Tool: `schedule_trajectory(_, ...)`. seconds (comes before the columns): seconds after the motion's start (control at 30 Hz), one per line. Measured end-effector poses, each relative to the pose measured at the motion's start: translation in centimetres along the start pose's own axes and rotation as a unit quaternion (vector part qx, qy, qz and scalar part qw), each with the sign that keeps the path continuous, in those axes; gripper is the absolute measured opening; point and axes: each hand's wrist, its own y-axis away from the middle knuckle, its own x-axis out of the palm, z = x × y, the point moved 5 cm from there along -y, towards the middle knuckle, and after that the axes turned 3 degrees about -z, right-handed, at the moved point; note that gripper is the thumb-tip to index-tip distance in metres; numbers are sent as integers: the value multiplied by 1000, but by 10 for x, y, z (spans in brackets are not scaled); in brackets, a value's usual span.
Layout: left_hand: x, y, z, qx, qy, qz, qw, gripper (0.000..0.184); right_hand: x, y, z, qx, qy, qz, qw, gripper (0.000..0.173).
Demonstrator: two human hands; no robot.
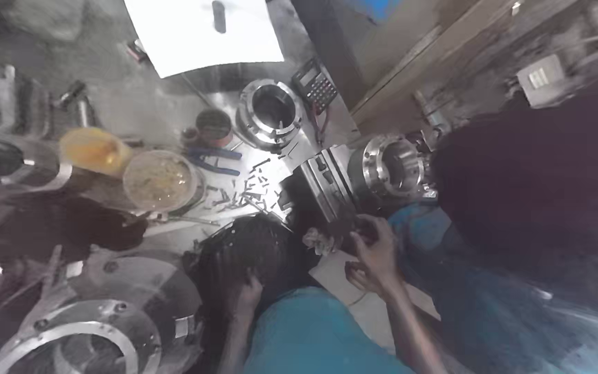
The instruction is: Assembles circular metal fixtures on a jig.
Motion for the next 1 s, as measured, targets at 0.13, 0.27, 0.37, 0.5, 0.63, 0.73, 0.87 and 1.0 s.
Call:
schedule_trajectory(0.13,-6,2,-4,-69,-24,12,997,50,-3,0,0,-31,30,2,999,41)
schedule_trajectory(0.27,-10,1,-7,-63,-11,-3,998,45,-6,0,-2,-32,29,8,999,43)
schedule_trajectory(0.37,-10,-1,-6,-46,10,-14,999,42,-6,0,-1,-23,10,9,1000,43)
schedule_trajectory(0.5,-7,0,-4,-58,18,10,998,45,-6,1,-1,-16,9,8,1000,42)
schedule_trajectory(0.63,-10,-2,-7,-95,36,64,993,44,-9,1,-2,20,-7,8,1000,49)
schedule_trajectory(0.73,-14,-4,-10,-162,38,148,975,47,-10,2,-5,42,-28,7,999,51)
schedule_trajectory(0.87,-13,-2,-11,-129,37,110,985,49,-11,2,-7,60,-50,5,997,48)
schedule_trajectory(1.0,-20,-2,-20,-71,44,41,996,44,-10,3,-9,79,-85,5,993,47)
